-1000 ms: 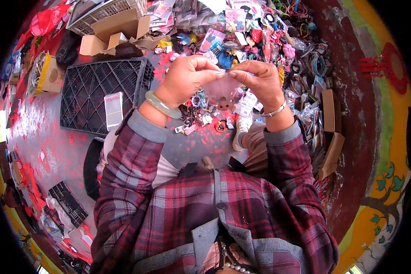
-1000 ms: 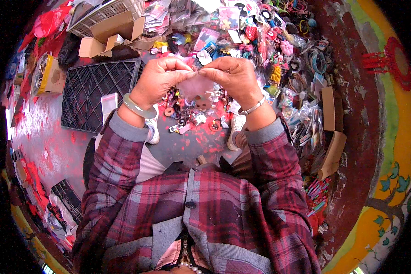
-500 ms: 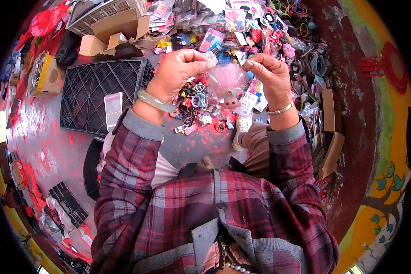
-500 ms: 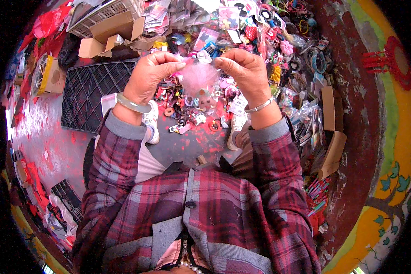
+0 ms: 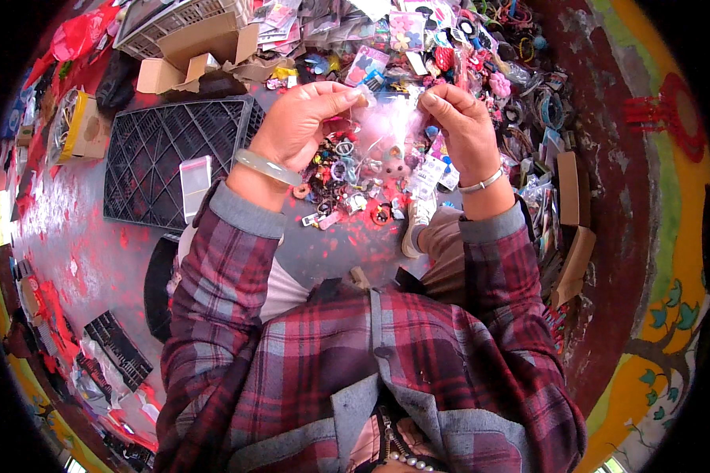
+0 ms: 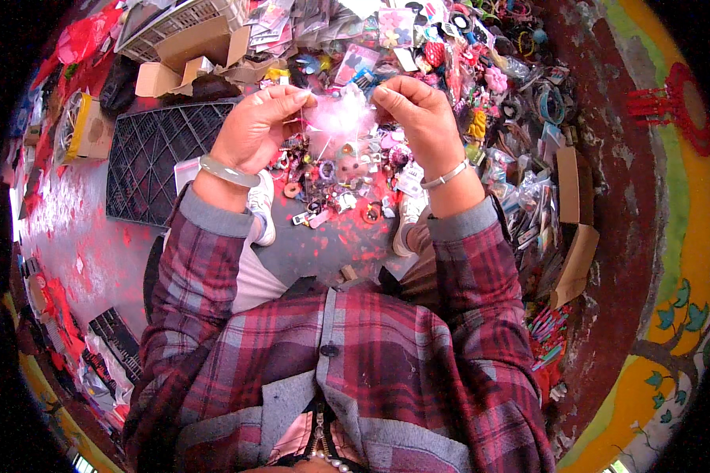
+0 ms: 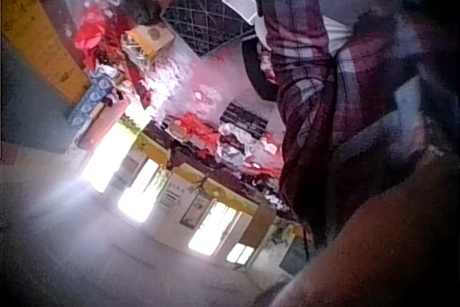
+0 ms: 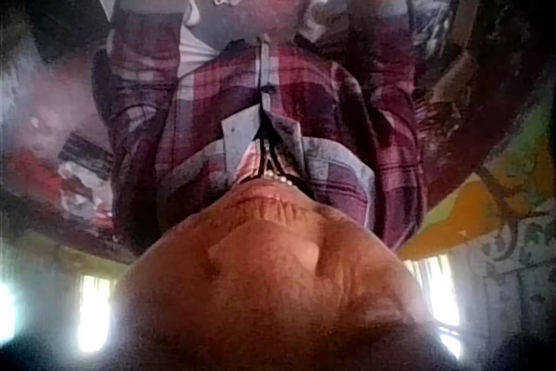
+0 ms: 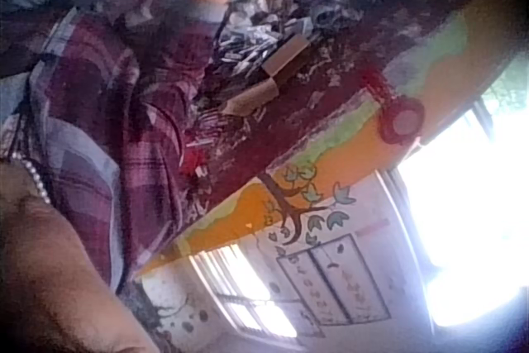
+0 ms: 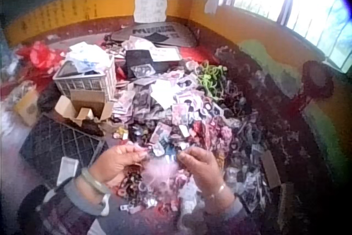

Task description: The person picks up individual small accessories from the floor and places them into small plastic bags, then places the filled bags into a black crate.

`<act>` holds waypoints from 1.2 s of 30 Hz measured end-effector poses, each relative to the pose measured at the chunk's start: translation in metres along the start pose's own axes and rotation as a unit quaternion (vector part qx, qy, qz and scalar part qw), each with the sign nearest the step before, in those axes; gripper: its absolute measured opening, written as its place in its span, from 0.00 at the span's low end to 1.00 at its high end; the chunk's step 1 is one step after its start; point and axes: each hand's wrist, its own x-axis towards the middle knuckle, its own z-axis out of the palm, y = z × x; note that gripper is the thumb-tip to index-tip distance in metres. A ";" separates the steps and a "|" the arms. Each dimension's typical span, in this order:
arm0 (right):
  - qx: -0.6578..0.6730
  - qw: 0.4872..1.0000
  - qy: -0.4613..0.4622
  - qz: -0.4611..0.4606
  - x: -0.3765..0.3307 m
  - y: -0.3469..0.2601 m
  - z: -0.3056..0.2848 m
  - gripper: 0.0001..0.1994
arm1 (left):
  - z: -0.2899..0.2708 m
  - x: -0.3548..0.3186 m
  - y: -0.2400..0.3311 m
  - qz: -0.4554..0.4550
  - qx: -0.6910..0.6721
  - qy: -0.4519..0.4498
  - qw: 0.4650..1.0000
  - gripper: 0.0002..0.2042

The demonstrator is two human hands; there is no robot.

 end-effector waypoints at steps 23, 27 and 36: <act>0.078 0.984 0.156 0.029 0.005 0.019 -0.001 0.05 | 0.020 0.000 -0.034 -0.161 -0.035 -0.042 0.985 0.15; 0.111 0.981 0.155 0.039 0.004 0.015 0.002 0.04 | 0.020 0.003 -0.033 -0.137 -0.019 -0.032 0.990 0.16; 0.115 0.978 0.165 0.046 0.005 0.015 -0.003 0.05 | 0.018 0.006 -0.033 -0.054 0.029 -0.041 0.997 0.16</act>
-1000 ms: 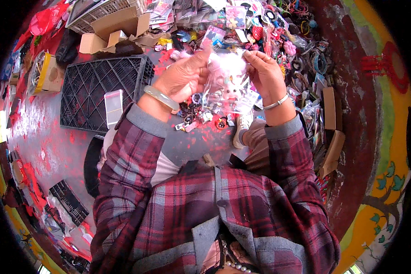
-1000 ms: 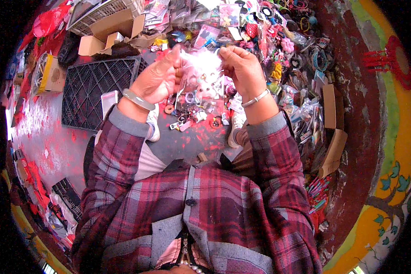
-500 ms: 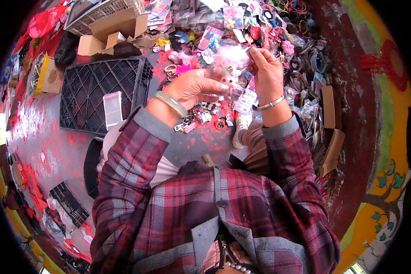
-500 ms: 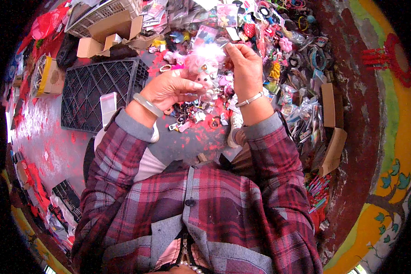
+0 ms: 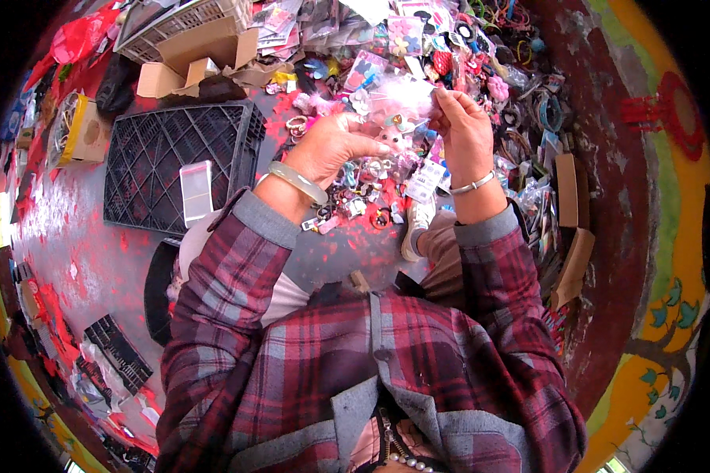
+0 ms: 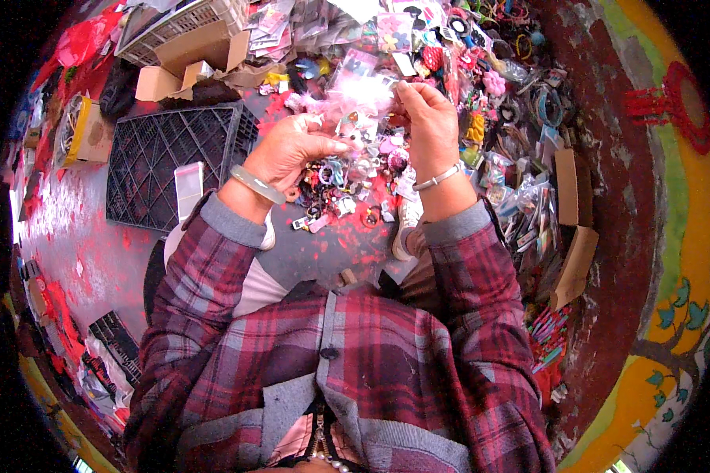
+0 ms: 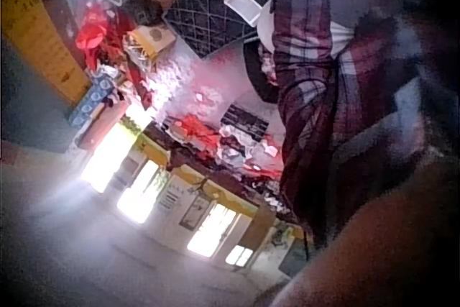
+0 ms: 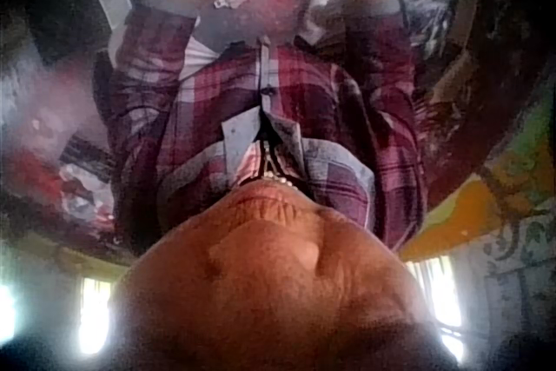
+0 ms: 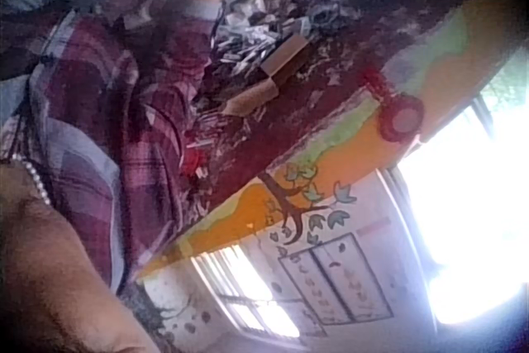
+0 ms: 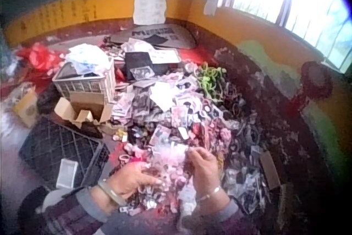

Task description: The person picks up individual small accessories from the floor and places them into small plastic bags, then places the filled bags into a black crate.

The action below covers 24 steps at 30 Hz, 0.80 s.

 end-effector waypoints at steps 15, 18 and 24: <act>-0.126 0.982 -0.139 0.035 0.000 -0.017 -0.005 0.13 | -0.010 -0.003 0.002 0.002 0.184 -0.044 0.982 0.14; -0.178 0.974 -0.138 0.000 0.001 -0.013 -0.007 0.11 | -0.008 -0.004 0.002 -0.025 0.211 -0.053 0.976 0.14; -0.130 0.986 -0.105 -0.001 -0.001 -0.012 -0.007 0.09 | -0.010 -0.003 0.001 -0.018 0.215 -0.051 0.975 0.14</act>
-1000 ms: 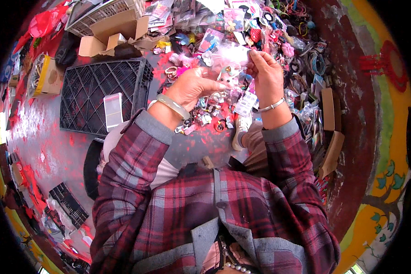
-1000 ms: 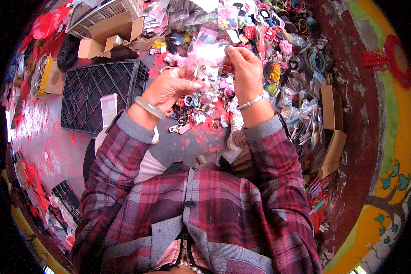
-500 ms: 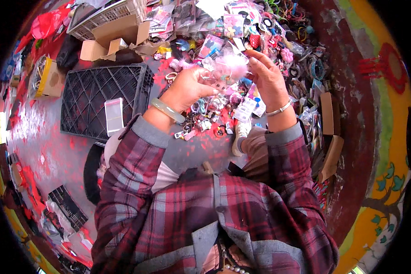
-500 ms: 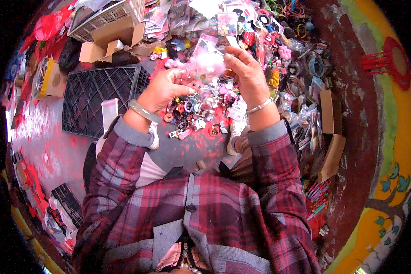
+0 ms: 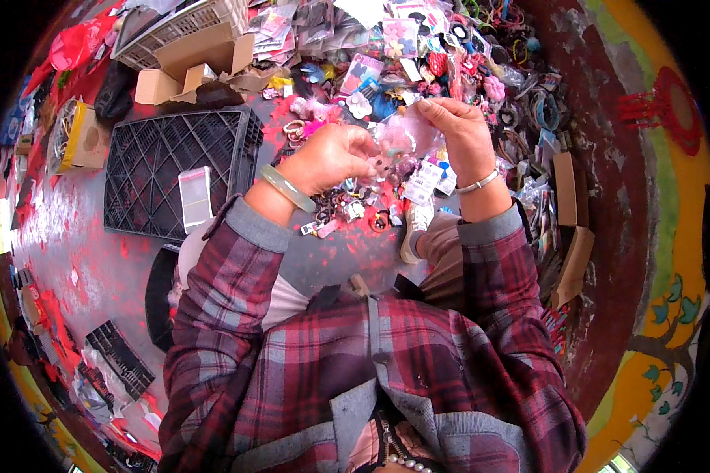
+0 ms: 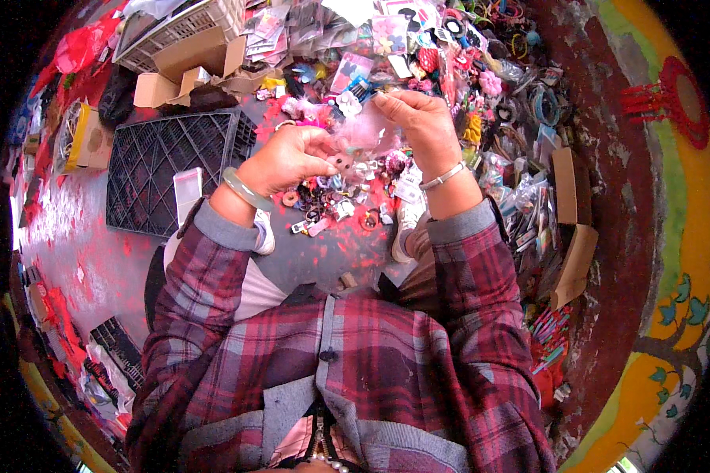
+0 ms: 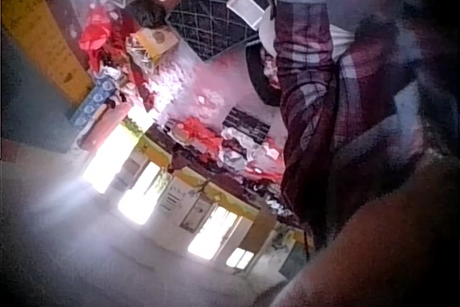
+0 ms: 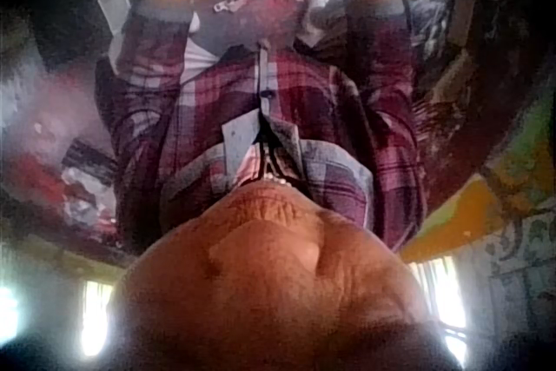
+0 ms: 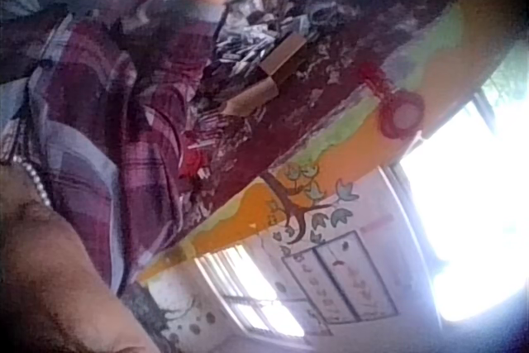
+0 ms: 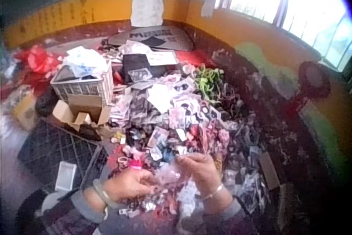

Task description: The person picks up individual small accessories from the floor and places them into small plastic bags, then places the filled bags into a black crate.

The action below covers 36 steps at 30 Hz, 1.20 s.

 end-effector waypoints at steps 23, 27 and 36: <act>0.049 0.996 -0.041 0.060 -0.003 -0.005 -0.003 0.11 | -0.006 0.000 0.009 -0.020 -0.120 0.019 0.992 0.12; -0.005 1.000 -0.026 0.012 -0.003 -0.006 -0.002 0.10 | -0.008 0.000 0.004 -0.007 -0.138 0.011 0.990 0.13; -0.053 0.998 -0.015 0.028 -0.004 -0.011 0.000 0.10 | -0.010 -0.001 0.003 0.007 -0.121 -0.001 0.993 0.17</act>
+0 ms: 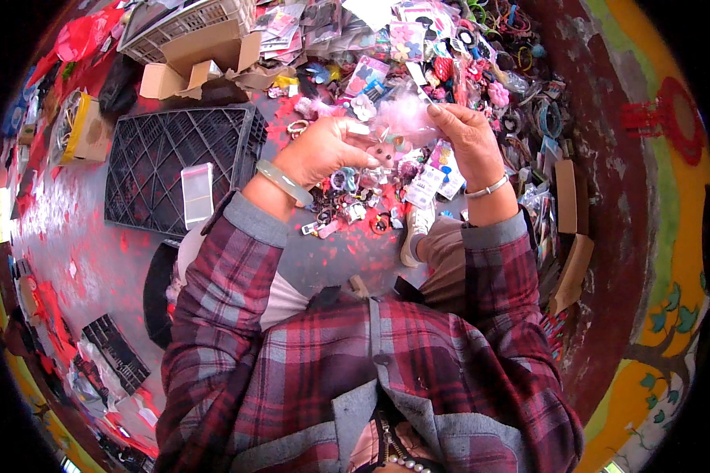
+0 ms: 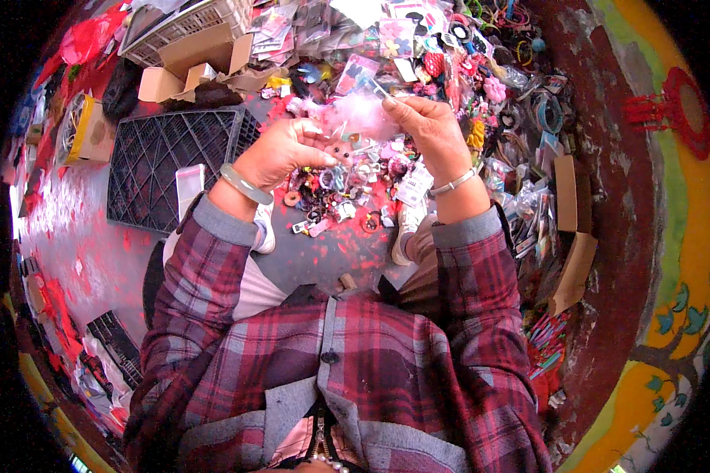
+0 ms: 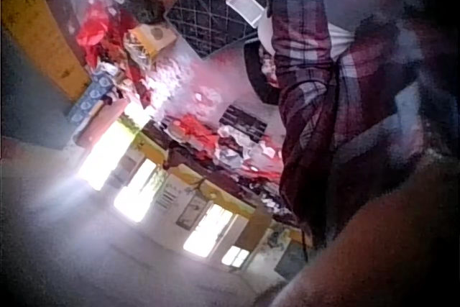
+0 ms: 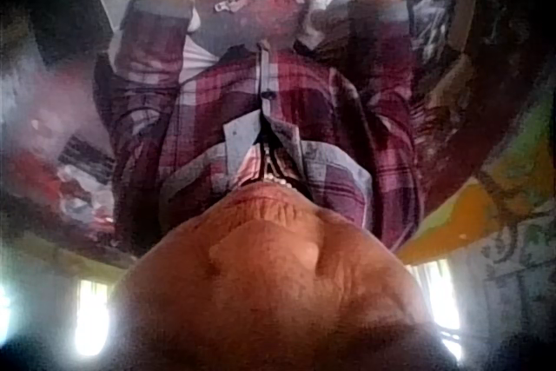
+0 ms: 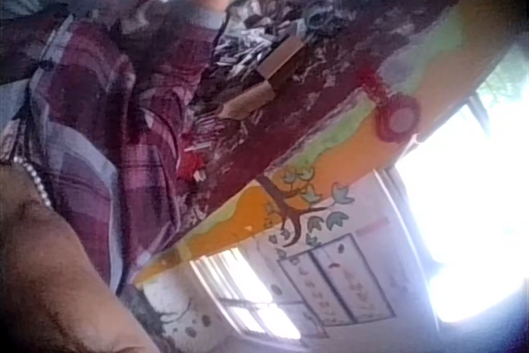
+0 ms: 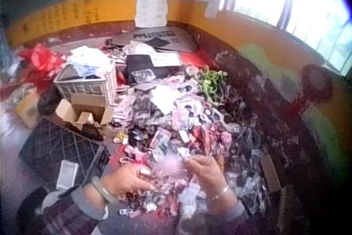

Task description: The person picks up individual small accessories from the floor and places them into small plastic bags, then places the filled bags into a black crate.

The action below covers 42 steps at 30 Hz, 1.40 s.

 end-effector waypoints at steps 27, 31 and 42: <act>-0.036 0.996 0.085 -0.014 -0.027 0.037 0.003 0.15 | -0.014 -0.074 0.026 0.300 0.021 0.189 0.935 0.16; -0.103 0.994 0.005 0.040 -0.039 0.074 -0.004 0.13 | -0.020 -0.190 0.040 0.348 -0.014 0.303 0.887 0.16; -0.267 0.948 -0.118 0.126 -0.050 0.130 0.026 0.10 | -0.091 -0.531 -0.195 -0.029 0.115 0.794 0.596 0.16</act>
